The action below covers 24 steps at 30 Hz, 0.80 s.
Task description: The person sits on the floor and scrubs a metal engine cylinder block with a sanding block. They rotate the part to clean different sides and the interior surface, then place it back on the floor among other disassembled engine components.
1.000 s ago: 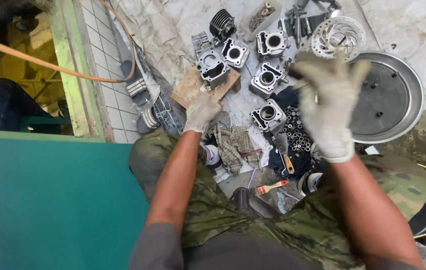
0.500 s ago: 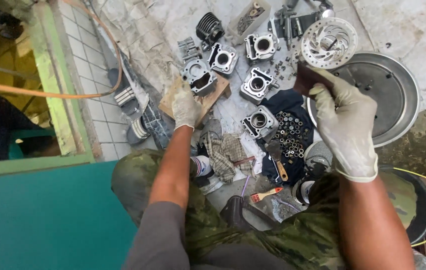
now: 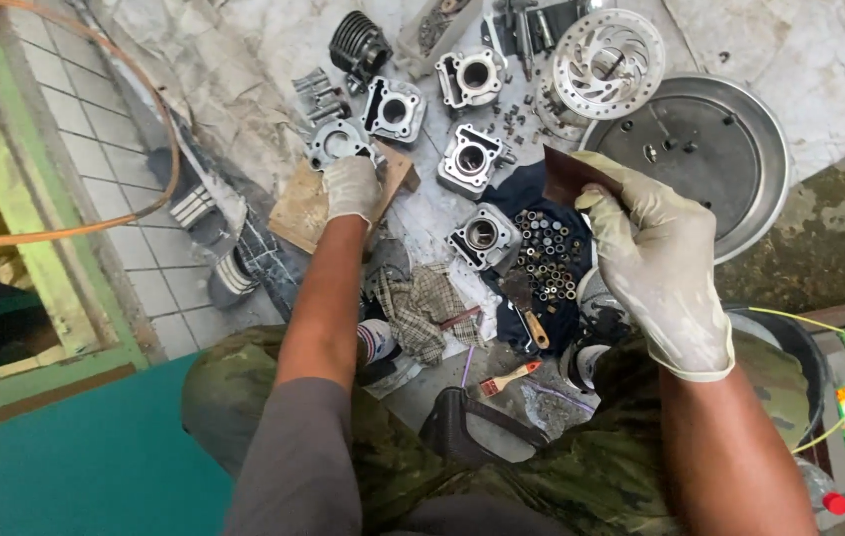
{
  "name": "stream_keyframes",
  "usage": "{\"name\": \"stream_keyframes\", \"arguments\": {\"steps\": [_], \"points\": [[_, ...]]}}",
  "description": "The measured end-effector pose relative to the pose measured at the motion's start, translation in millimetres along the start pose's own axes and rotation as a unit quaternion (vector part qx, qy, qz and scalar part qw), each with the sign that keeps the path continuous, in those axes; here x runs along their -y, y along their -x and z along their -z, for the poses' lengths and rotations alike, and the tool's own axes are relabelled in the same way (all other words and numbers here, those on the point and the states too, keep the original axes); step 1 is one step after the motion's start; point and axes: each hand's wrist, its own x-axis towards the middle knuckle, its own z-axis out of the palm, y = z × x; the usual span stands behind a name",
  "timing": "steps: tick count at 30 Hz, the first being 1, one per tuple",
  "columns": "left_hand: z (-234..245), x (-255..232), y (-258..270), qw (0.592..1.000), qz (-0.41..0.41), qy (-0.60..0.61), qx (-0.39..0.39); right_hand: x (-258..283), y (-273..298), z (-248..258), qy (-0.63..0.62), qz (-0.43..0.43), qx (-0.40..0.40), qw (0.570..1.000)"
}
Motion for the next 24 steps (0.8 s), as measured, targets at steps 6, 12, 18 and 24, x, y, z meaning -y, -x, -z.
{"name": "stream_keyframes", "arguments": {"steps": [6, 12, 18, 24], "points": [[-19, 1, -11, 0.999, 0.009, -0.001, -0.033, -3, -1, 2, 0.004, 0.019, 0.003, 1.000], [-21, 1, -5, 0.998, -0.006, 0.054, -0.038, -1, 1, 5, 0.006, -0.008, 0.011, 1.000], [-16, 0, -2, 0.983, 0.043, 0.175, 0.034, -3, -1, 3, -0.012, -0.013, 0.009, 1.000], [-27, 9, -5, 0.988, 0.026, 0.151, 0.005, -11, -2, 6, -0.024, -0.032, -0.012, 0.999]]}}
